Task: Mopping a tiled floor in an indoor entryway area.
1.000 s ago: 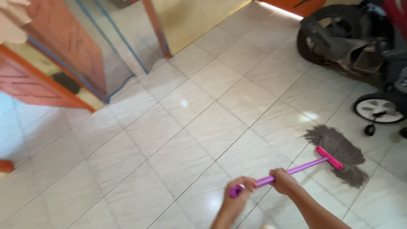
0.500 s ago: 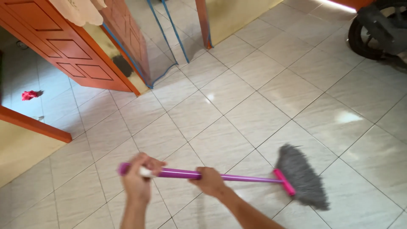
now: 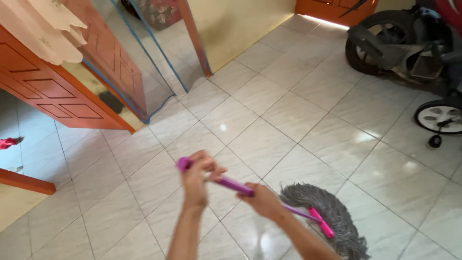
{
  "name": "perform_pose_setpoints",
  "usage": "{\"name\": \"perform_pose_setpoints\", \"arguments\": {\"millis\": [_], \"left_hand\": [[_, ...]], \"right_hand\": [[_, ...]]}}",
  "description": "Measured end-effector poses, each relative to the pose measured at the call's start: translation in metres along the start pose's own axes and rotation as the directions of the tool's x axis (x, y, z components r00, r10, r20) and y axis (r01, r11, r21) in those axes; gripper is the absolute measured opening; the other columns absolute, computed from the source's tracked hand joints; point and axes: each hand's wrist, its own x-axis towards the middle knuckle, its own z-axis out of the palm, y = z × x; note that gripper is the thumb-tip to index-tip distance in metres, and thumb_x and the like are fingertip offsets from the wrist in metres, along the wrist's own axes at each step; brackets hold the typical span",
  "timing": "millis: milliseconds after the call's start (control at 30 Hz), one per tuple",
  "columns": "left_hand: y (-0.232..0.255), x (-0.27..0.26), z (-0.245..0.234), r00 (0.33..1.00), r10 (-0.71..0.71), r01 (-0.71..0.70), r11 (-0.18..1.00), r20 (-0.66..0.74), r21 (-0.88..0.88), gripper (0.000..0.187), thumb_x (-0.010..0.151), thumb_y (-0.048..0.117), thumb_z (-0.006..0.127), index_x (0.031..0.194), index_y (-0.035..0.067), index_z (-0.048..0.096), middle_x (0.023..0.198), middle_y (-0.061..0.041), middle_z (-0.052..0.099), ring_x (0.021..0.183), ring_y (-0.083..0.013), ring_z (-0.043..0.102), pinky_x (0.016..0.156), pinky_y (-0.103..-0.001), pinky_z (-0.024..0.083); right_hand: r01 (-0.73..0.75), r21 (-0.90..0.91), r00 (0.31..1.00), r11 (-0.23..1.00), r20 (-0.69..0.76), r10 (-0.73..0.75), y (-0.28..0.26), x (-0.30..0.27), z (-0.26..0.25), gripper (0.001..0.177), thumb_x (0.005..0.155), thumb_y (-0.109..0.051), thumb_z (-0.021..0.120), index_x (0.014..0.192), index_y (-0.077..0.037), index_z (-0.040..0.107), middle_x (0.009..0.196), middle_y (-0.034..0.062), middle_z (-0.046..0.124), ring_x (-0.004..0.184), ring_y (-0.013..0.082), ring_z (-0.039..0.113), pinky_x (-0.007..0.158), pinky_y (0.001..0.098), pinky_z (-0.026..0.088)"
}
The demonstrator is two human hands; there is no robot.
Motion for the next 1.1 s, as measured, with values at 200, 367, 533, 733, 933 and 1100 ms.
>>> {"name": "perform_pose_setpoints", "arguments": {"millis": [200,367,533,733,933,1100], "left_hand": [[-0.074,-0.038,0.141,0.989,-0.073,0.084,0.993,0.128,-0.08,0.021,0.088,0.012,0.053,0.067,0.009,0.051,0.056,-0.004,0.052,0.054,-0.0154,0.053,0.079,-0.042,0.057],[-0.171,-0.114,0.204,0.953,-0.168,0.172,0.985,0.253,0.008,0.021,0.092,0.009,0.057,0.073,0.003,0.063,0.071,-0.008,0.068,0.073,-0.0176,0.063,0.079,-0.034,0.05],[-0.324,-0.216,0.226,0.936,-0.203,0.162,0.974,0.289,0.159,0.016,0.098,0.015,0.072,0.087,0.004,0.069,0.088,-0.005,0.075,0.081,-0.0059,0.065,0.073,-0.023,0.052],[-0.327,-0.25,0.152,0.813,-0.534,0.506,0.845,0.233,0.171,0.024,0.101,0.034,0.072,0.094,0.011,0.072,0.062,-0.002,0.064,0.052,-0.0048,0.058,0.048,-0.024,0.042],[-0.291,-0.209,-0.074,0.874,-0.378,0.374,0.924,0.304,0.074,0.043,0.101,0.042,0.058,0.102,0.003,0.075,0.085,-0.005,0.077,0.057,-0.0086,0.058,0.055,-0.026,0.049],[-0.162,-0.171,-0.275,0.865,-0.5,0.499,0.857,-0.029,0.129,0.07,0.099,0.053,0.033,0.085,0.002,0.078,0.08,-0.011,0.077,0.072,-0.0206,0.066,0.072,-0.038,0.055]], "right_hand": [[-0.041,-0.033,0.982,0.999,-0.185,0.035,0.117,-0.056,-0.105,0.021,0.089,-0.036,0.071,0.093,-0.015,0.073,0.07,0.0131,0.068,0.067,0.0319,0.065,0.066,0.042,0.05],[-0.117,-0.173,0.955,0.978,-0.288,0.064,0.269,-0.1,-0.138,0.02,0.085,-0.031,0.073,0.085,-0.012,0.068,0.075,0.0137,0.07,0.076,0.0371,0.067,0.069,0.0463,0.049],[-0.202,-0.395,0.961,0.896,-0.258,0.102,0.445,-0.131,-0.134,0.028,0.074,-0.029,0.085,0.083,-0.01,0.067,0.087,0.0133,0.071,0.094,0.0367,0.068,0.08,0.0448,0.053],[-0.324,-0.531,0.946,0.783,-0.191,0.262,0.438,-0.137,-0.074,0.025,0.079,-0.031,0.081,0.096,-0.019,0.067,0.106,0.0047,0.071,0.104,0.0298,0.071,0.091,0.0414,0.057],[-0.335,-0.593,0.934,0.732,-0.108,0.34,0.255,-0.082,0.069,0.043,0.081,-0.059,0.079,0.099,-0.02,0.07,0.109,0.0049,0.072,0.109,0.033,0.069,0.094,0.0577,0.054],[-0.201,-0.502,0.972,0.841,0.002,0.233,0.087,-0.044,0.218,0.047,0.081,-0.064,0.075,0.094,-0.019,0.072,0.097,0.0057,0.073,0.101,0.0331,0.07,0.098,0.0707,0.04]]}}
